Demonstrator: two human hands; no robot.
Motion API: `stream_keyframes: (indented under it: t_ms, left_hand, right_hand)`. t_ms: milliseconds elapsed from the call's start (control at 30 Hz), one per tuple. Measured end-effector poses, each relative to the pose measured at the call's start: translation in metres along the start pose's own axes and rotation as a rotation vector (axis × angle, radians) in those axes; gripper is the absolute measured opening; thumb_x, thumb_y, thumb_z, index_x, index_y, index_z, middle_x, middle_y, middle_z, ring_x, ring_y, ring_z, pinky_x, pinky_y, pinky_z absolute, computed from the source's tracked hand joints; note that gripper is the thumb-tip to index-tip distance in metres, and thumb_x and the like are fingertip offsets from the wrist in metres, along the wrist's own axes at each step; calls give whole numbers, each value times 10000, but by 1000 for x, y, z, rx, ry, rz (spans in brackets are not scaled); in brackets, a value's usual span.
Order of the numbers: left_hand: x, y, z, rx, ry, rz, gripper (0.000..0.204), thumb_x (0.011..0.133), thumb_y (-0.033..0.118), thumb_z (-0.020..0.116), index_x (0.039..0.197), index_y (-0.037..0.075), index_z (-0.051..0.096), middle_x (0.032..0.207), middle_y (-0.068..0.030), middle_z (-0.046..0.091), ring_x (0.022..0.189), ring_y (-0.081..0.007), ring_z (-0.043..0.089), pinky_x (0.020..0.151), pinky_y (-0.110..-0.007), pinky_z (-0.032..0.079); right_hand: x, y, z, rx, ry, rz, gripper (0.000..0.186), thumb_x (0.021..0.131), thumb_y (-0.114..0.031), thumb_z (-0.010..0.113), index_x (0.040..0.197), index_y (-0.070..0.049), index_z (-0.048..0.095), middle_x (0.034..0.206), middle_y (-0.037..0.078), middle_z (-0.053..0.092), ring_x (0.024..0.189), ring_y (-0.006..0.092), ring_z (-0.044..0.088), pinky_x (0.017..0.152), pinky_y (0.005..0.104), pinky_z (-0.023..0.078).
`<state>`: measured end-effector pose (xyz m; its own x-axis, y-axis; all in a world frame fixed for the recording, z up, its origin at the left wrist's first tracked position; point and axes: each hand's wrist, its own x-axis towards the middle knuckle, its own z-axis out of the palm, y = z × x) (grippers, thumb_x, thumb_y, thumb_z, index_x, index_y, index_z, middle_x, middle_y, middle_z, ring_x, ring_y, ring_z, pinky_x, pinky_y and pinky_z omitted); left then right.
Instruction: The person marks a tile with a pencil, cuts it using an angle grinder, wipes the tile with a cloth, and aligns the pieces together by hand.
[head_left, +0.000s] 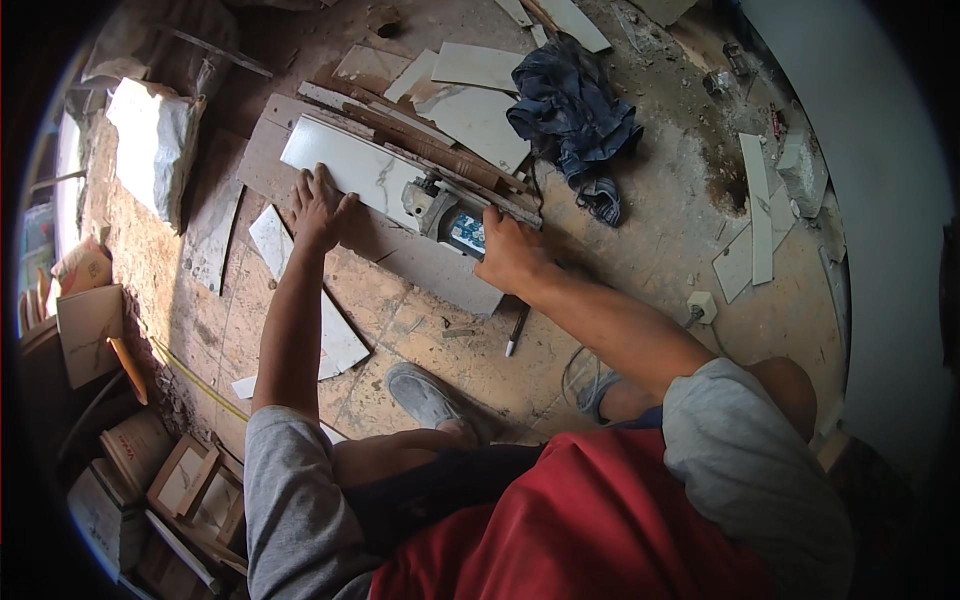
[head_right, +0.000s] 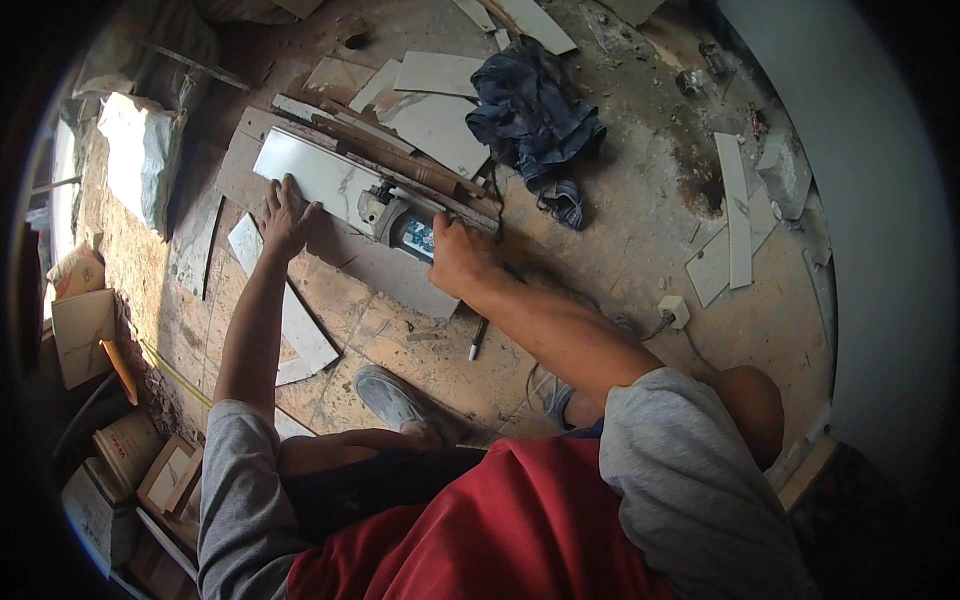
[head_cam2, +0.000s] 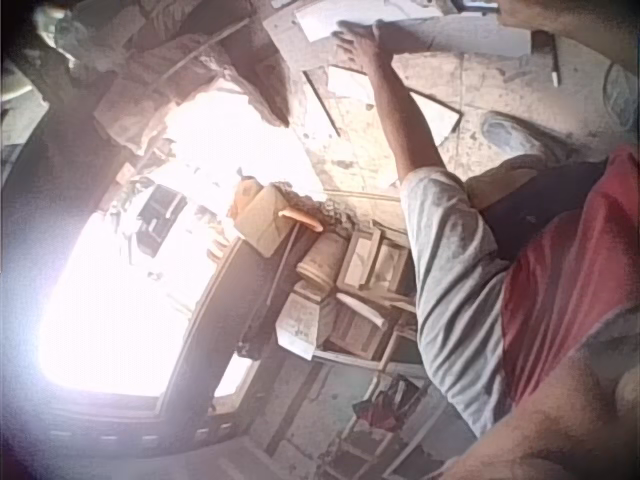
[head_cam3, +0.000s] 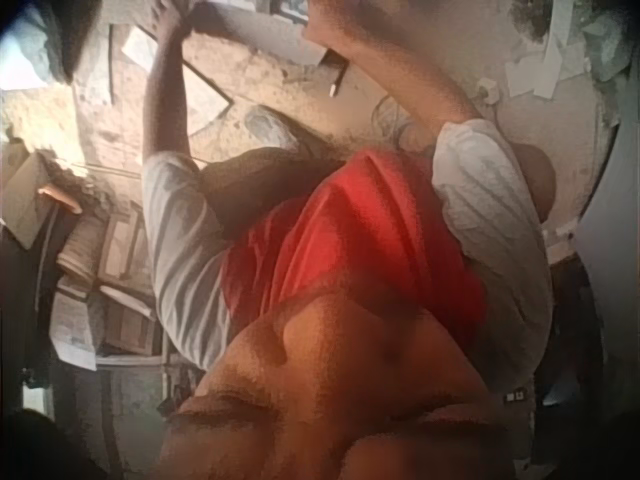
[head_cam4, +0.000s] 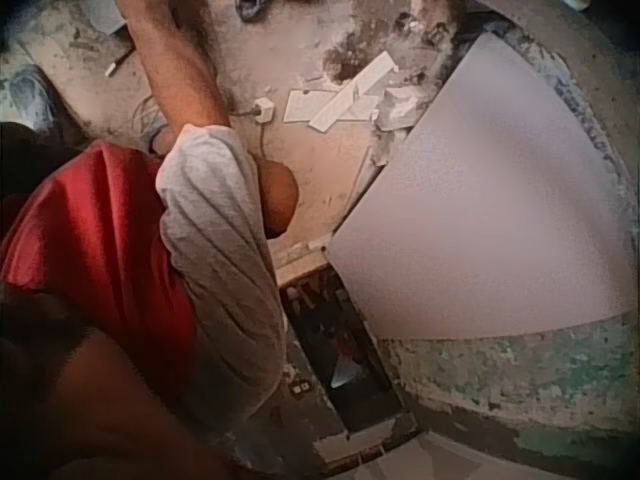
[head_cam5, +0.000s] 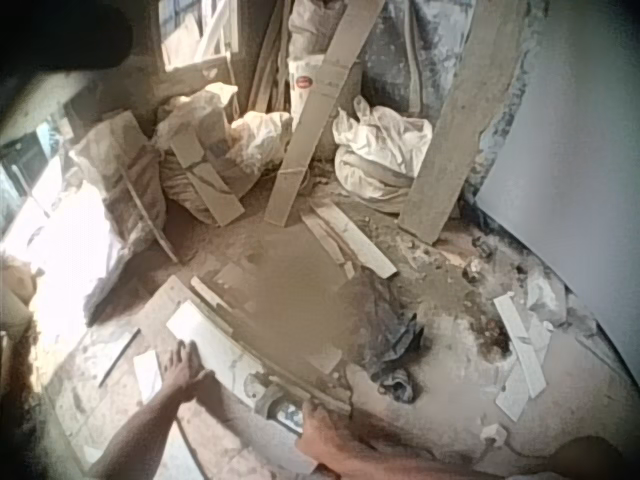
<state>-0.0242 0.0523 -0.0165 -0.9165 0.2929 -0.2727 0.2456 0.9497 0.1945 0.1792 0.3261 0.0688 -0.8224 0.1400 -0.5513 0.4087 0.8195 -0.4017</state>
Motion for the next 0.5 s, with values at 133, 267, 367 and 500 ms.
stream_keyframes:
  t_ms: [133, 267, 367, 500]
  left_hand:
    - [0, 1, 0, 17, 7, -10, 956, 846, 683, 572, 1580, 220, 173, 1641, -176, 129, 1486, -466, 136, 1163, -618, 150]
    - [-1, 1, -1, 15, -2, -9, 956, 846, 684, 571, 1581, 223, 171, 1641, -175, 131, 1487, -462, 140, 1163, -620, 147]
    - [-1, 2, -1, 17, -2, -10, 951, 845, 683, 571, 1580, 228, 175, 1641, -173, 132, 1488, -459, 139, 1160, -625, 148]
    - [-1, 3, -1, 17, -5, -19, 939, 845, 668, 583, 1576, 230, 189, 1640, -167, 127, 1485, -463, 142, 1157, -624, 160]
  right_hand:
    - [-1, 1, 1, 2, 6, -4, 559, 776, -160, 719, 1235, 28, 463, 1090, 253, 644, 1019, 399, 668, 886, 451, 554]
    - [-3, 3, 2, -9, 33, -13, 591, 770, -170, 732, 1254, 33, 460, 1086, 254, 642, 1013, 399, 668, 885, 444, 555]
    - [-4, 4, 2, -13, 30, -19, 609, 768, -180, 739, 1264, 36, 458, 1086, 256, 641, 1013, 396, 669, 885, 436, 556]
    - [-6, 5, 0, -7, 24, -15, 601, 766, -184, 744, 1248, 37, 462, 1085, 261, 643, 1008, 396, 671, 882, 433, 557]
